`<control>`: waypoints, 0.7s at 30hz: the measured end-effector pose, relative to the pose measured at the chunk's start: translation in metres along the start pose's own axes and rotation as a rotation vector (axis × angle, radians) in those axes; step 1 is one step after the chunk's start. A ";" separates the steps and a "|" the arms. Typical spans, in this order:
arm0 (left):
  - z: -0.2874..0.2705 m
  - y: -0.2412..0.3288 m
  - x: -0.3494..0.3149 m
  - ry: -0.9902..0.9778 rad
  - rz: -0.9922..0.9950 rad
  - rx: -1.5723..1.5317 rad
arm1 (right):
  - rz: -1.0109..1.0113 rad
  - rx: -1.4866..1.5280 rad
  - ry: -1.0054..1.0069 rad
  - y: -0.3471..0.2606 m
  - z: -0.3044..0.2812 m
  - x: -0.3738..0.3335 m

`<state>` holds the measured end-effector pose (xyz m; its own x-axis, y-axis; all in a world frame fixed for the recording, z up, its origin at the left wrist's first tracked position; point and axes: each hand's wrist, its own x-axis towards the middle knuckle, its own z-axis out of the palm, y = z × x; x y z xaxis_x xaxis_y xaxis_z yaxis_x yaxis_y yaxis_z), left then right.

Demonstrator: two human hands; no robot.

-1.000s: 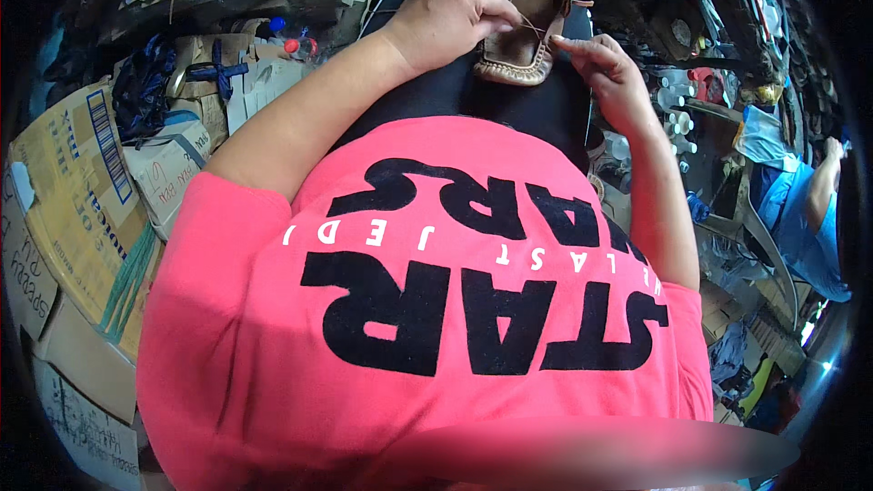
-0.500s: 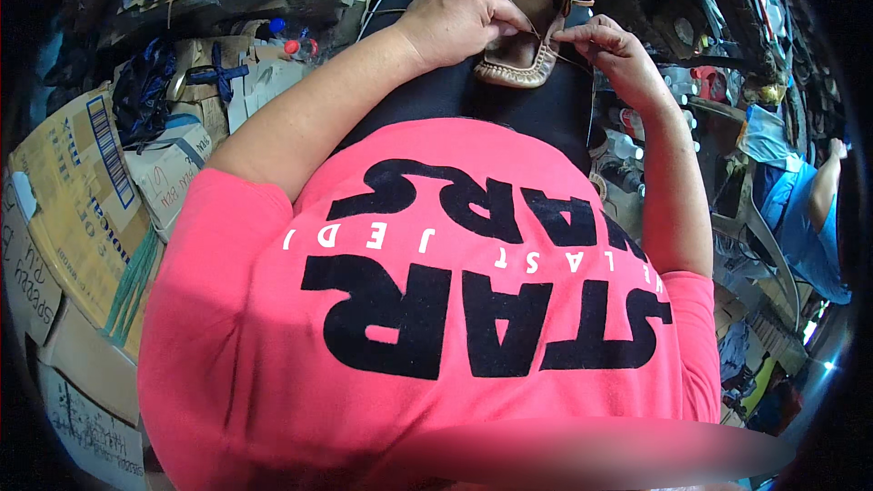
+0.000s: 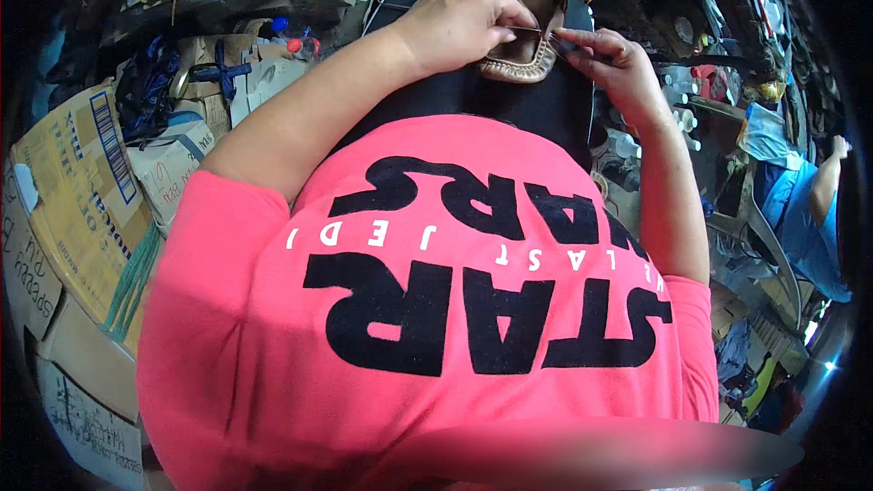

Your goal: Sewing the upper part of a leather shoe by hand using a needle and thread.

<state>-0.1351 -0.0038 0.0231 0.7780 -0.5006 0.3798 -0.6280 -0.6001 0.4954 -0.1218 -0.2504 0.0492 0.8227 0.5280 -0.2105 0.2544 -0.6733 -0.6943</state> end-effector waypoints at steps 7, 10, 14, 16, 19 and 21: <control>0.010 0.003 0.002 -0.112 -0.328 -0.034 | 0.150 0.675 0.033 0.005 0.014 0.004; 0.012 0.006 0.009 -0.172 -0.425 -0.087 | 0.146 0.652 0.042 0.006 0.013 0.007; 0.012 0.007 0.017 -0.220 -0.432 -0.114 | 0.177 0.609 0.029 0.005 0.013 0.014; 0.012 0.005 0.023 -0.240 -0.395 -0.123 | 0.144 0.627 0.054 0.001 0.011 0.018; 0.014 0.003 0.030 -0.276 -0.322 -0.219 | 0.165 0.417 0.005 -0.002 0.008 0.025; 0.007 0.007 0.034 -0.278 -0.252 -0.096 | 0.191 0.256 0.025 -0.003 0.008 0.027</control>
<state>-0.1132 -0.0290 0.0343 0.8644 -0.5026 0.0166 -0.4024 -0.6715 0.6222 -0.1041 -0.2304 0.0401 0.8563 0.3894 -0.3392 -0.0395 -0.6055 -0.7949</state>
